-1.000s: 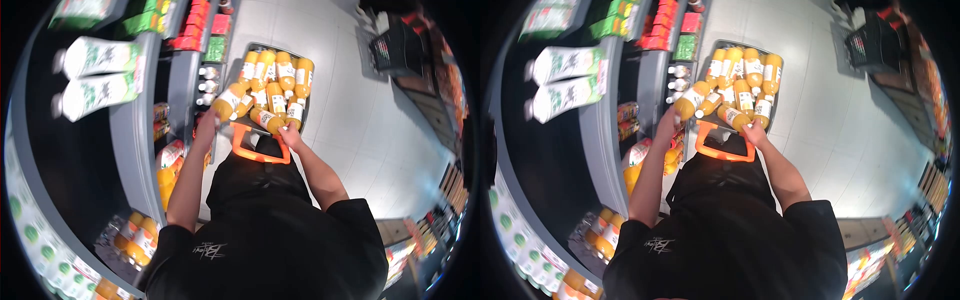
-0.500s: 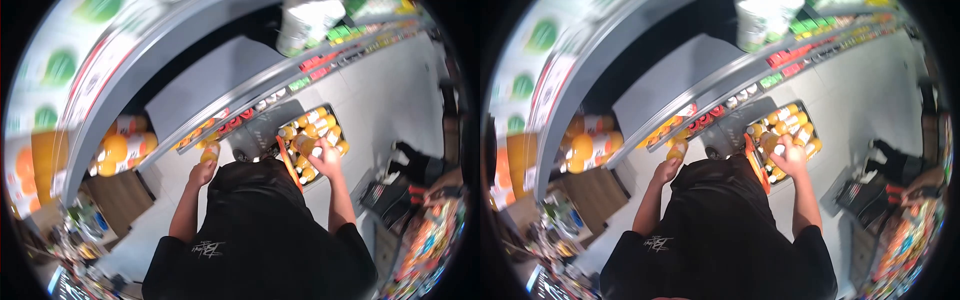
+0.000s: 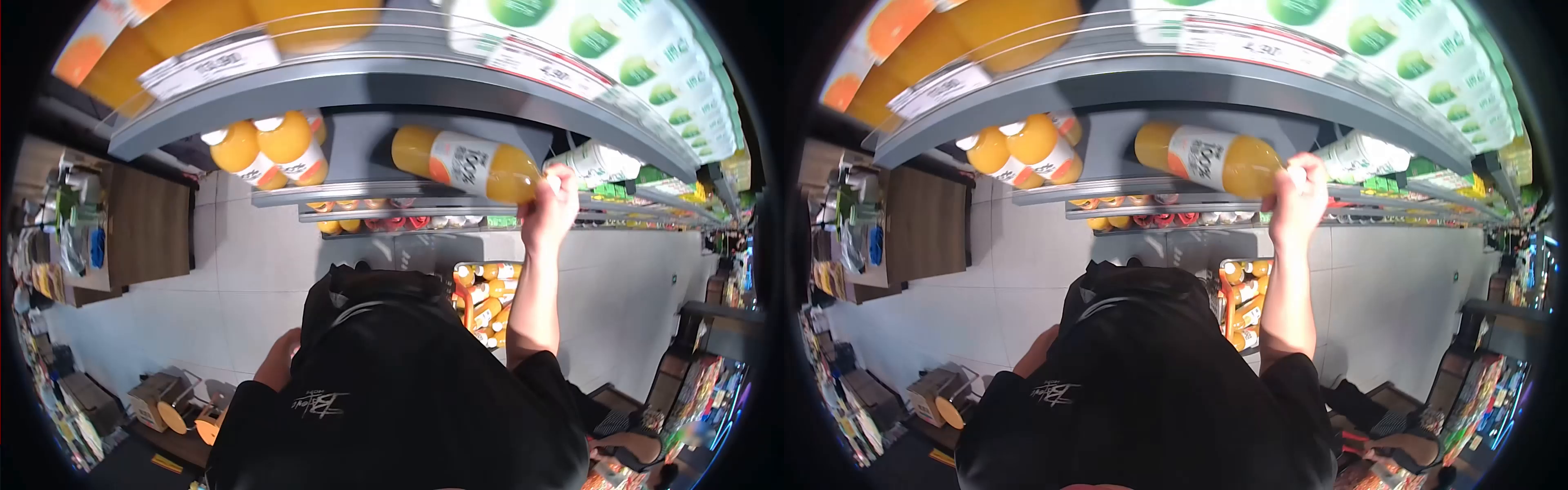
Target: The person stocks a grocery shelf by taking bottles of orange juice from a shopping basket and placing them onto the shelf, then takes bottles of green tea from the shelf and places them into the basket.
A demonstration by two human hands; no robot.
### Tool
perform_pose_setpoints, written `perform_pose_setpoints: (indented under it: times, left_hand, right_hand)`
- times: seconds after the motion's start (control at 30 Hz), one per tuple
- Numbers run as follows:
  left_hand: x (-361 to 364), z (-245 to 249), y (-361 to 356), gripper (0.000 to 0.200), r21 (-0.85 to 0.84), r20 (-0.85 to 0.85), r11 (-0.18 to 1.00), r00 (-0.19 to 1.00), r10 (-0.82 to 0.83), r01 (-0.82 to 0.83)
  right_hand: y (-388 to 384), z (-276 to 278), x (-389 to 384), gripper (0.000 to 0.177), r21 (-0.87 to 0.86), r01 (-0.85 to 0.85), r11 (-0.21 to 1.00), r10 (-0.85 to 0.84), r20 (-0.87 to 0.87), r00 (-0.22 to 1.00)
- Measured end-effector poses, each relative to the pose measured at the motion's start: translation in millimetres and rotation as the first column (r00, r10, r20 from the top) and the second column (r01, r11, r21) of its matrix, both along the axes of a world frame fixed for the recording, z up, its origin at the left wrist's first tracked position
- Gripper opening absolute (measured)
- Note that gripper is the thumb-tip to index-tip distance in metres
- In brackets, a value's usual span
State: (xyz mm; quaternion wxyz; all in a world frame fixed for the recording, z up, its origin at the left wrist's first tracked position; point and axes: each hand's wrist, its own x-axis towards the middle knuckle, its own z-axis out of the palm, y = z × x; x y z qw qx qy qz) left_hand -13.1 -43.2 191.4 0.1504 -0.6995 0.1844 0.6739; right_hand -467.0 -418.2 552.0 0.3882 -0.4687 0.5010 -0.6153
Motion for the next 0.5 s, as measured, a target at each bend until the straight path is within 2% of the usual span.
perform_pose_setpoints:
  times: [0.03,0.1,0.13,0.2,0.27,0.37,0.4,0.5]
  left_hand:
    - [-0.8,-1.5,17.6,0.044,-0.032,-0.037,0.996,0.996,0.084,-0.085]
    - [-2.1,-3.4,48.4,0.044,-0.094,-0.113,0.964,0.965,0.237,-0.248]
    - [-2.4,-4.7,59.8,0.045,-0.116,-0.143,0.942,0.944,0.298,-0.315]
    - [-4.6,-8.8,79.2,0.046,-0.145,-0.19,0.895,0.9,0.392,-0.421]
    - [-7.5,-16.7,90.0,0.046,-0.168,-0.226,0.853,0.862,0.454,-0.494]
    - [-11.7,-30.9,90.8,0.048,-0.196,-0.272,0.798,0.814,0.514,-0.57]
    - [-14.1,-34.6,88.7,0.048,-0.21,-0.291,0.776,0.796,0.531,-0.594]
    - [-18.5,-44.6,83.7,0.049,-0.248,-0.333,0.71,0.746,0.576,-0.659]
  right_hand:
    - [-9.4,4.0,17.2,0.015,-0.004,-0.017,1.0,0.017,-0.079,0.997]
    - [-28.1,9.0,46.6,0.016,-0.034,-0.133,0.991,0.13,-0.073,0.989]
    - [-39.7,7.0,58.8,0.022,-0.044,-0.126,0.991,0.119,-0.135,0.984]
    - [-55.9,14.7,76.9,0.028,-0.036,-0.232,0.972,0.214,-0.263,0.941]
    - [-70.5,13.0,103.4,0.039,-0.171,-0.356,0.919,0.323,-0.192,0.927]
    - [-70.8,25.7,132.7,0.037,-0.069,-0.46,0.885,0.413,-0.335,0.847]
    - [-75.5,25.1,142.4,0.042,-0.048,-0.491,0.87,0.42,-0.449,0.789]
    - [-77.7,34.0,166.9,0.044,0.224,-0.6,0.768,0.613,-0.524,0.591]
